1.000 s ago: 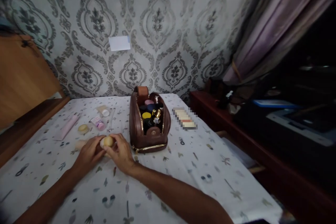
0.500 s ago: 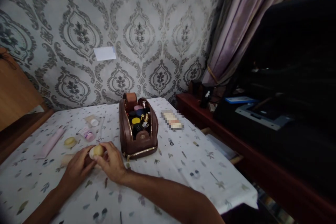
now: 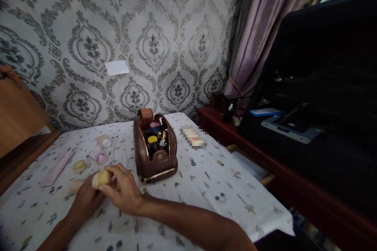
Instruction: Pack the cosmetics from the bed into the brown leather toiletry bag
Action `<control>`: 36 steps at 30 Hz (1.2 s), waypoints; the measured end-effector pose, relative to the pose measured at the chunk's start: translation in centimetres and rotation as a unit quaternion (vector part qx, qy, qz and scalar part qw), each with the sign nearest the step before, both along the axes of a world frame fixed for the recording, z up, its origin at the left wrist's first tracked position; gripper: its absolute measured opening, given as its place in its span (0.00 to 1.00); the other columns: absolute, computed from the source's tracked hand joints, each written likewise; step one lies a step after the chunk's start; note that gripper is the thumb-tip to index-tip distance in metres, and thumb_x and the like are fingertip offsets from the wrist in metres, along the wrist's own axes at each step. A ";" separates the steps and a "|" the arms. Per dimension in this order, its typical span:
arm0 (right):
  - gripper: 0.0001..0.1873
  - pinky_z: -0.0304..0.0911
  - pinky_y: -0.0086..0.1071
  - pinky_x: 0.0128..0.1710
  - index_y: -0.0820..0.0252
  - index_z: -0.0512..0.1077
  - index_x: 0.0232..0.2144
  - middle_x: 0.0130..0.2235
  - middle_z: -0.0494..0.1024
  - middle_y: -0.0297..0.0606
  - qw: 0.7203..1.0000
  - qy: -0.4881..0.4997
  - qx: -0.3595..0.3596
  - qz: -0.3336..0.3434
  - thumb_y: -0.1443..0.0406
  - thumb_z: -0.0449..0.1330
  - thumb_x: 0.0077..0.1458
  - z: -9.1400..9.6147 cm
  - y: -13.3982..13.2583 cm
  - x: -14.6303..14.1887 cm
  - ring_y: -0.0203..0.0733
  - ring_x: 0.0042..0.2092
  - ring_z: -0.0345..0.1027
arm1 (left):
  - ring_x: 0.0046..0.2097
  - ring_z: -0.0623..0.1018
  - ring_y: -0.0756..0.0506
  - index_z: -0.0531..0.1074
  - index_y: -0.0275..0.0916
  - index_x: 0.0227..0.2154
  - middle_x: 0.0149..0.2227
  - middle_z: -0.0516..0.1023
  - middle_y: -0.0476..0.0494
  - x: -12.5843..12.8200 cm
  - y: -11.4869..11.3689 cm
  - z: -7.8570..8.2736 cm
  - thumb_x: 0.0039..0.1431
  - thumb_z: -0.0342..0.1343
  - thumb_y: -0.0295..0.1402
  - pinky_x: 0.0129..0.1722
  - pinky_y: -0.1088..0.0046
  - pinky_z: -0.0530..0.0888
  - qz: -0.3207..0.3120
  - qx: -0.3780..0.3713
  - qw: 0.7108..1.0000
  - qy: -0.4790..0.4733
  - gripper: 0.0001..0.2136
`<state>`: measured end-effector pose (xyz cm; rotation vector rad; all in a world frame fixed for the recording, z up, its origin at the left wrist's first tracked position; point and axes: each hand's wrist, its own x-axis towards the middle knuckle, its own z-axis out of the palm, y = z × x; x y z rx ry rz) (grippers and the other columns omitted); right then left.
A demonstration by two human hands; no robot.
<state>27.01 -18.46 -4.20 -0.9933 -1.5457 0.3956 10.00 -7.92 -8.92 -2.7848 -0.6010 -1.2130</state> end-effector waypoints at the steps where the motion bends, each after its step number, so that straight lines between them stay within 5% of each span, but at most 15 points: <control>1: 0.21 0.67 0.35 0.44 0.58 0.67 0.54 0.43 0.72 0.41 1.000 -0.002 0.008 0.003 0.59 0.59 0.60 0.6 -0.1 0.1 0.42 0.42 0.67 | 0.39 0.79 0.39 0.72 0.39 0.45 0.40 0.80 0.37 0.0 0.1 -0.2 0.68 0.46 0.44 0.37 0.63 0.77 0.002 0.008 1.000 -0.001 0.16; 10: 0.22 0.67 0.32 0.39 0.59 0.69 0.54 0.42 0.73 0.40 0.996 -0.080 0.023 0.030 0.56 0.61 0.60 6.0 -0.7 3.0 0.39 0.38 0.67 | 0.36 0.79 0.41 0.72 0.41 0.40 0.34 0.80 0.42 0.6 -0.6 0.7 0.68 0.45 0.44 0.34 0.65 0.76 0.024 0.002 1.000 0.015 0.15; 15: 0.20 0.67 0.34 0.41 0.61 0.71 0.50 0.43 0.74 0.42 0.994 -0.097 0.042 -0.037 0.59 0.63 0.58 9.9 -0.3 7.0 0.42 0.42 0.69 | 0.40 0.80 0.42 0.70 0.42 0.46 0.39 0.80 0.44 0.7 -0.8 1.1 0.67 0.47 0.48 0.39 0.65 0.76 0.028 -0.024 0.999 0.018 0.16; 20: 0.17 0.67 0.31 0.40 0.62 0.70 0.46 0.42 0.77 0.40 0.989 -0.057 -0.011 -0.135 0.62 0.63 0.55 13.3 2.9 13.5 0.40 0.41 0.72 | 0.39 0.80 0.43 0.70 0.42 0.44 0.37 0.81 0.46 0.8 -0.8 1.3 0.67 0.47 0.47 0.38 0.66 0.76 0.020 -0.026 0.999 0.021 0.15; 22: 0.16 0.66 0.30 0.39 0.62 0.70 0.45 0.42 0.77 0.40 0.964 -0.138 -0.054 -0.222 0.62 0.63 0.55 14.3 4.4 15.7 0.40 0.40 0.71 | 0.38 0.80 0.43 0.70 0.43 0.44 0.37 0.81 0.46 0.9 -0.8 1.3 0.67 0.48 0.46 0.38 0.66 0.76 0.020 -0.027 0.999 0.019 0.14; 24: 0.16 0.64 0.30 0.38 0.64 0.70 0.46 0.42 0.78 0.42 0.909 -0.275 -0.124 -0.287 0.61 0.61 0.57 14.9 5.7 17.1 0.42 0.41 0.71 | 0.38 0.80 0.43 0.71 0.43 0.43 0.37 0.81 0.47 0.9 -0.8 1.3 0.67 0.48 0.47 0.37 0.66 0.76 0.022 -0.029 0.999 0.022 0.14; 27: 0.16 0.62 0.29 0.39 0.66 0.71 0.46 0.46 0.77 0.49 0.827 -0.439 -0.204 -0.286 0.60 0.58 0.60 15.2 7.5 17.5 0.45 0.45 0.72 | 0.38 0.80 0.42 0.71 0.43 0.43 0.37 0.81 0.46 0.8 -0.7 1.2 0.67 0.47 0.47 0.37 0.65 0.77 0.027 -0.027 0.999 0.029 0.15; 36: 0.17 0.65 0.31 0.44 0.62 0.77 0.48 0.50 0.78 0.49 0.763 -0.544 -0.295 -0.186 0.67 0.58 0.57 14.8 11.0 15.6 0.50 0.51 0.72 | 0.40 0.80 0.41 0.70 0.43 0.43 0.39 0.81 0.44 0.6 -0.3 0.8 0.67 0.47 0.46 0.39 0.62 0.77 0.030 -0.033 0.998 0.048 0.14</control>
